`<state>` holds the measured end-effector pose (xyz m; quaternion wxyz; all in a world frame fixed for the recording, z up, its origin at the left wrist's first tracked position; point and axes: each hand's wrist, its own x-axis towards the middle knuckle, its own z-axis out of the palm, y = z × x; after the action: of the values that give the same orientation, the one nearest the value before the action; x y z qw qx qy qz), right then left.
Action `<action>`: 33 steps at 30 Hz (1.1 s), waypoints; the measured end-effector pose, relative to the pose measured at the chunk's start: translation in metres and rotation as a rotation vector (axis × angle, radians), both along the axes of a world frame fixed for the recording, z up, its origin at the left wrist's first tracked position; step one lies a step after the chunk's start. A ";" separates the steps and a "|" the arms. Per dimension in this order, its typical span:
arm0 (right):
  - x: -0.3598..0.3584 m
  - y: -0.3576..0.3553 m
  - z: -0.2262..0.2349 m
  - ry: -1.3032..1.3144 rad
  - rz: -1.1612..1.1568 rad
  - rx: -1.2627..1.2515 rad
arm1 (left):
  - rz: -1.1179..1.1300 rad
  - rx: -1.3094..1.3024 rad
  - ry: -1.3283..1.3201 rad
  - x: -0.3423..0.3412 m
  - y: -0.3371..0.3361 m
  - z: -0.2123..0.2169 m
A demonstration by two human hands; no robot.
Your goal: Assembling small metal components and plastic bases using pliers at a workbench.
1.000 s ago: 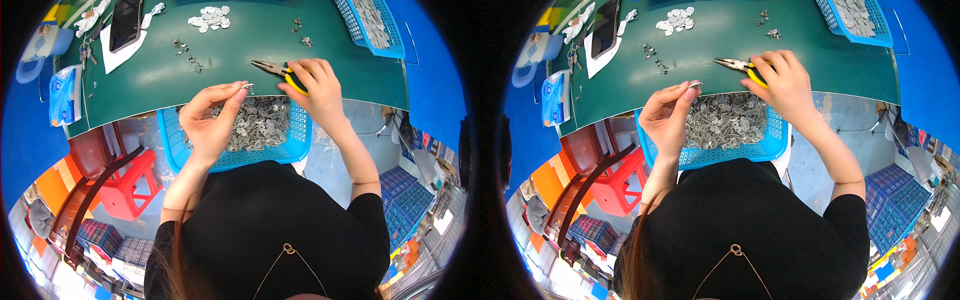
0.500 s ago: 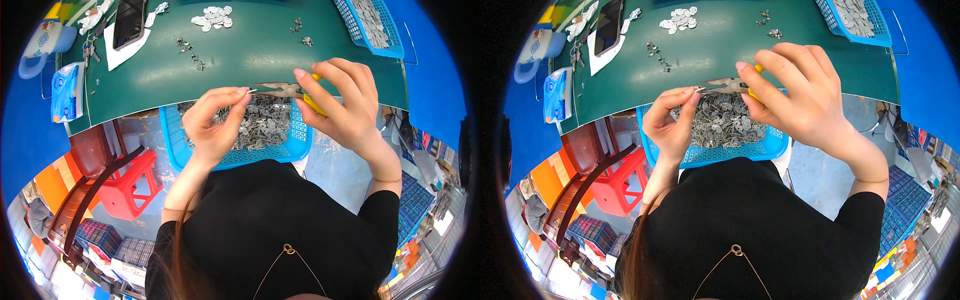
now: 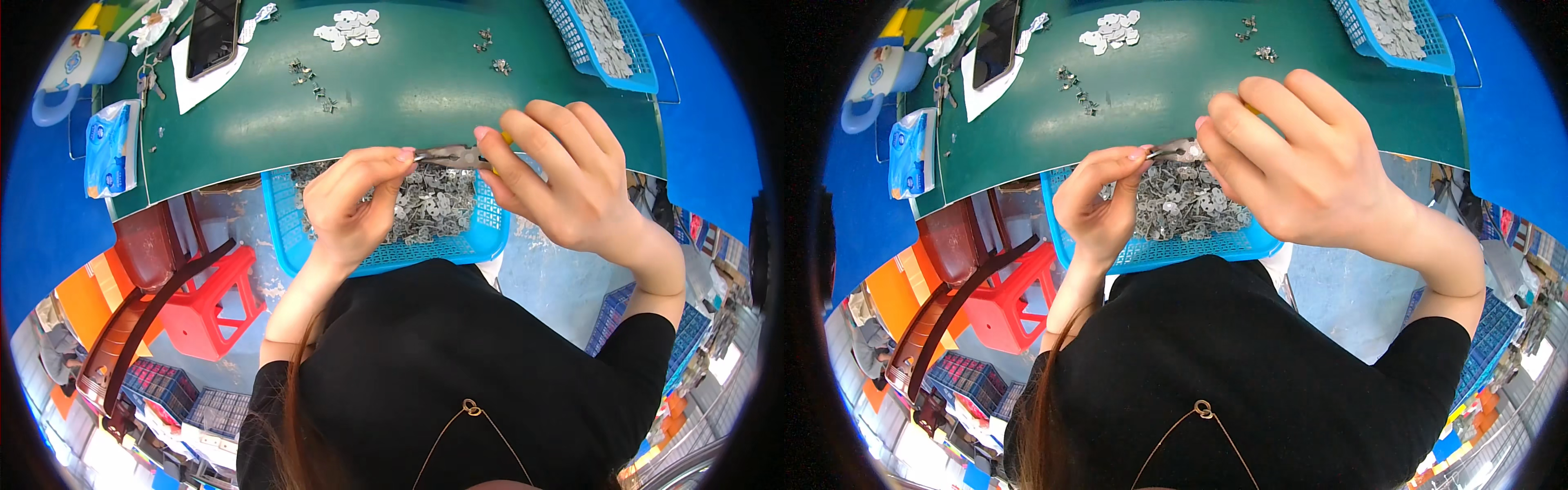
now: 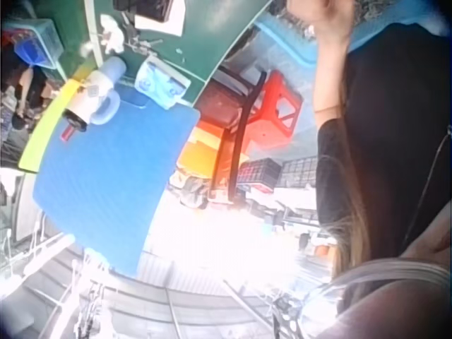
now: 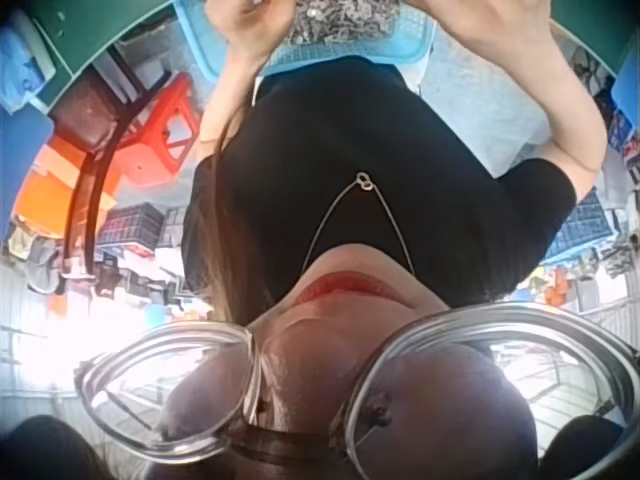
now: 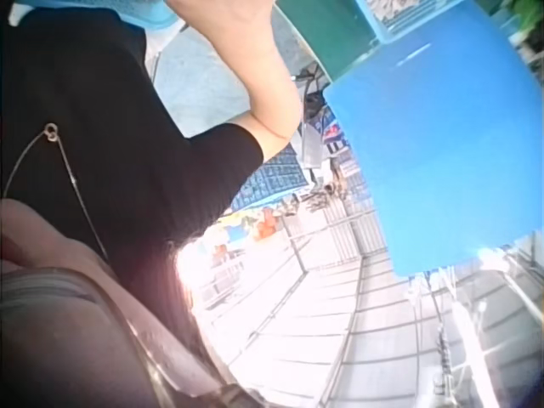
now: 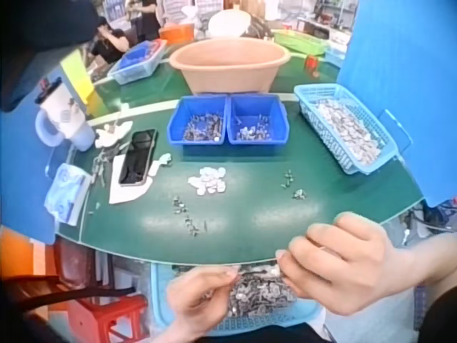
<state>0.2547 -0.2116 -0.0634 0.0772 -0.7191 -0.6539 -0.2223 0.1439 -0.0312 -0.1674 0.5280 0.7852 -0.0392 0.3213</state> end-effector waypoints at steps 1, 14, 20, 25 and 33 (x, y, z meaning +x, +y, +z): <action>0.000 -0.001 0.001 -0.001 0.000 0.000 | -0.008 0.002 -0.008 0.000 0.000 0.000; 0.004 -0.018 -0.011 0.532 -0.059 0.005 | -0.225 -1.009 0.094 -0.008 -0.011 -0.002; 0.005 -0.021 -0.001 0.335 -0.143 0.069 | -0.196 -0.615 0.027 -0.010 -0.003 -0.006; -0.001 -0.013 0.001 0.215 -0.051 0.103 | -0.165 -0.420 0.041 -0.011 -0.003 -0.004; -0.004 -0.011 0.011 0.213 -0.017 -0.013 | -0.143 -0.365 0.066 -0.014 -0.001 -0.003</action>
<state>0.2508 -0.2223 -0.0525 0.1398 -0.7445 -0.6374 -0.1411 0.1295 -0.0318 -0.1699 0.6839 0.6819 -0.0187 0.2587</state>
